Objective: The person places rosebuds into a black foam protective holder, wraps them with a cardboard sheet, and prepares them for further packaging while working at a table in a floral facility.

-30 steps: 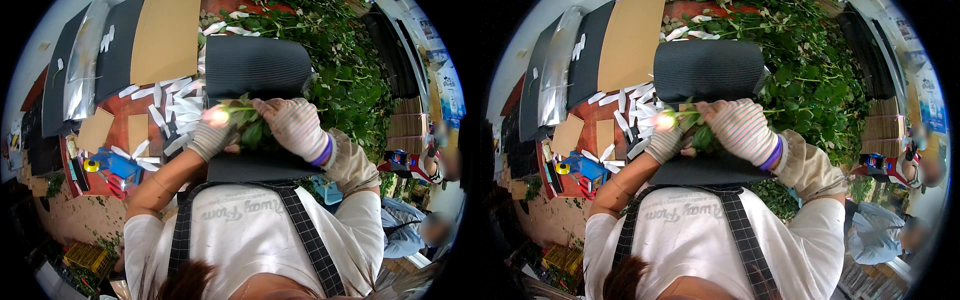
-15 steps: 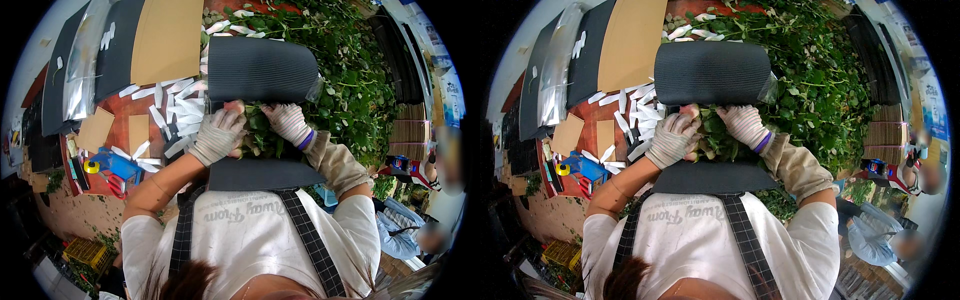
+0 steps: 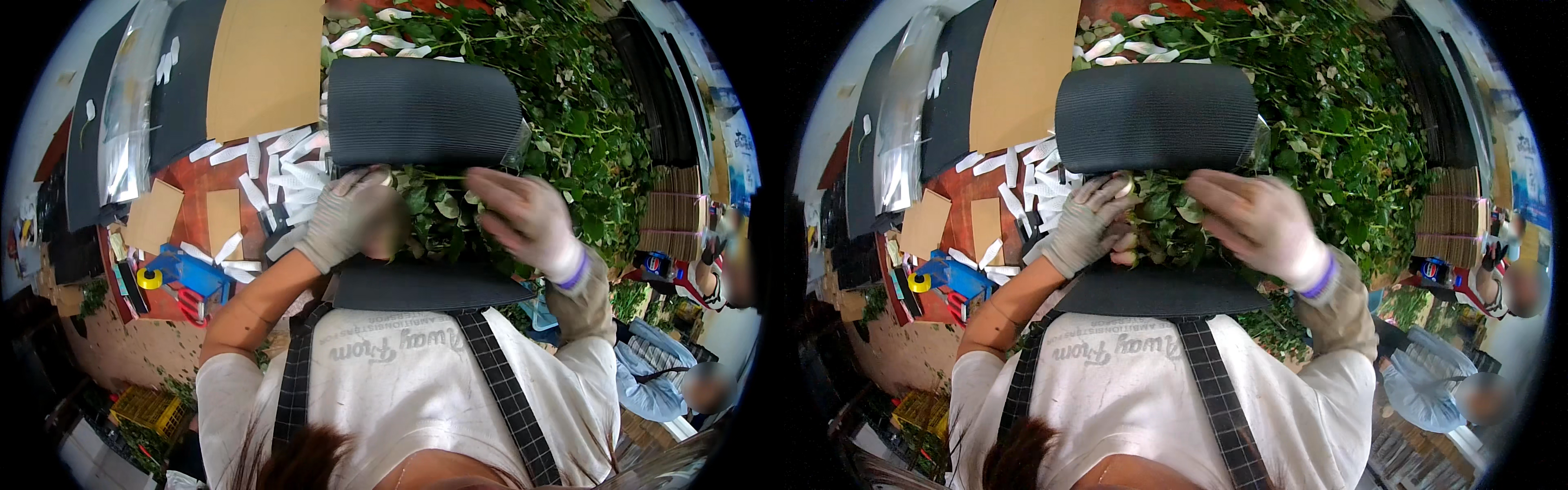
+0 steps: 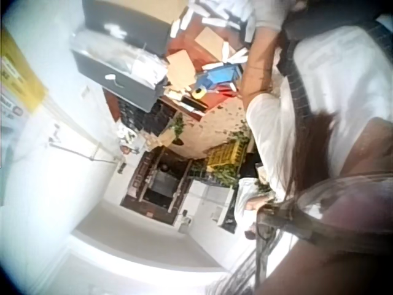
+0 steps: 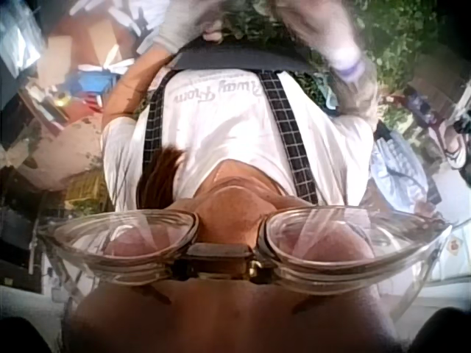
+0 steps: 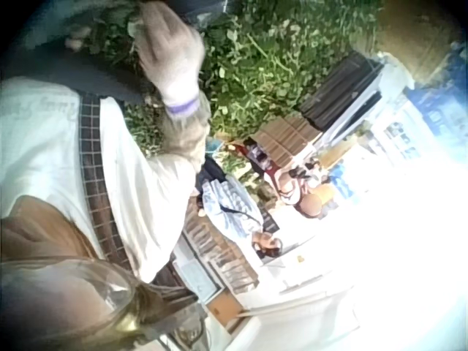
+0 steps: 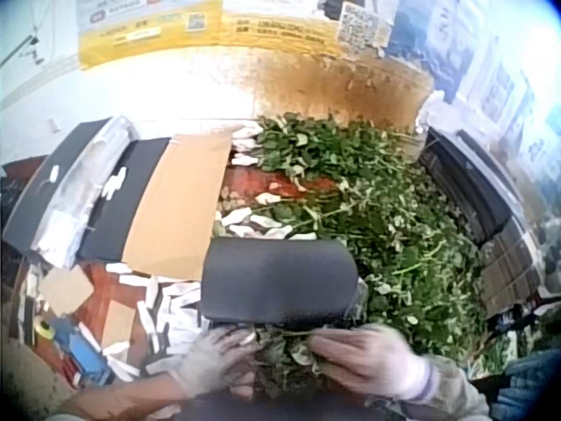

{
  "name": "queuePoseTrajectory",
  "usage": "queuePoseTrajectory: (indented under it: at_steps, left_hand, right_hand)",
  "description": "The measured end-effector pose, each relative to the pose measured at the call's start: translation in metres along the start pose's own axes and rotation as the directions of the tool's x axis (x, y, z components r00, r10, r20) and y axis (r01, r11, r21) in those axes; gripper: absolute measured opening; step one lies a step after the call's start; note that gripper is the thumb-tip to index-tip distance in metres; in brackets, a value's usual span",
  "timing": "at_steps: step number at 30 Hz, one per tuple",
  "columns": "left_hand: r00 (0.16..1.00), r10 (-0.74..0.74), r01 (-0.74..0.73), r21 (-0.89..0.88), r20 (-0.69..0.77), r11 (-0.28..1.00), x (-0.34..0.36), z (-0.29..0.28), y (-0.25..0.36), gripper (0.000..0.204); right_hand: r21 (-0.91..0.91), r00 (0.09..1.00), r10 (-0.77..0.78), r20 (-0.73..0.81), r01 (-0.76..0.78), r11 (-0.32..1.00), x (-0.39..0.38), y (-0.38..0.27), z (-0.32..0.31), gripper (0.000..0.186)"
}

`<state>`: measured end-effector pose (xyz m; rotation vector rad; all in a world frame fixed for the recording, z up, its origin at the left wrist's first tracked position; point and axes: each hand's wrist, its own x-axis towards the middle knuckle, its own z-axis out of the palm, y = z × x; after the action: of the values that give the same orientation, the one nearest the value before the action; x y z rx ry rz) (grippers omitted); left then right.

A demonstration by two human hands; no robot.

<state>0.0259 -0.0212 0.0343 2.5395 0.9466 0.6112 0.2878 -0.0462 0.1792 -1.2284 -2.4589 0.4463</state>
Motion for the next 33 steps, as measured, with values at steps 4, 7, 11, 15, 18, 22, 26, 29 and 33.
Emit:
queuePoseTrajectory:
  at_steps: [4,7,11,15,18,22,26,29,33]
  left_hand:
    - [0.911,-0.044,0.008,-0.09,-0.411,0.996,-0.029,-0.039,-0.019,0.04]
    - [0.808,-0.509,0.237,-0.626,-0.297,0.743,0.038,-0.078,-0.03,0.039]
    - [0.81,-0.575,0.36,-0.873,0.117,0.329,0.092,-0.104,-0.015,0.046]
    - [0.813,0.266,-0.221,0.147,-0.519,0.964,0.058,-0.125,0.012,0.046]
    - [0.867,0.449,-0.49,-0.2,-0.219,0.849,0.003,-0.081,-0.002,0.046]
    - [0.92,0.271,-0.227,-0.178,0.284,0.957,0.012,-0.067,0.004,0.043]
    - [0.922,0.266,-0.259,-0.063,0.283,0.964,0.007,-0.053,0.003,0.028]
    - [0.998,0.048,-0.057,-0.292,-0.038,0.955,-0.056,-0.021,-0.022,0.02]
    - [0.676,-0.646,0.736,0.294,-0.355,0.609,-0.092,-0.062,-0.038,0.056]
  right_hand:
    - [0.16,0.875,0.196,-0.442,-0.138,0.977,-0.072,-0.005,-0.038,0.036]
    - [0.408,0.815,0.317,-0.486,-0.109,0.906,-0.07,-0.001,-0.039,0.032]
    - [0.447,0.843,0.253,-0.475,-0.017,0.894,-0.029,-0.008,-0.029,0.048]
    - [0.126,0.423,0.09,-0.902,0.057,0.99,-0.059,0.009,-0.074,0.061]
    - [0.243,0.389,0.032,-0.921,0.509,0.825,-0.056,0.013,-0.089,0.066]
    - [0.409,0.976,0.136,-0.172,-0.055,0.911,0.005,-0.006,-0.007,0.064]
    - [-0.085,0.972,0.128,0.198,-0.113,0.99,0.029,0.002,0.126,0.061]
    - [-0.237,0.939,0.213,0.27,-0.149,0.96,0.029,-0.01,0.156,0.059]
    - [-0.333,0.84,0.427,0.335,-0.318,0.888,0.026,-0.022,0.156,0.057]
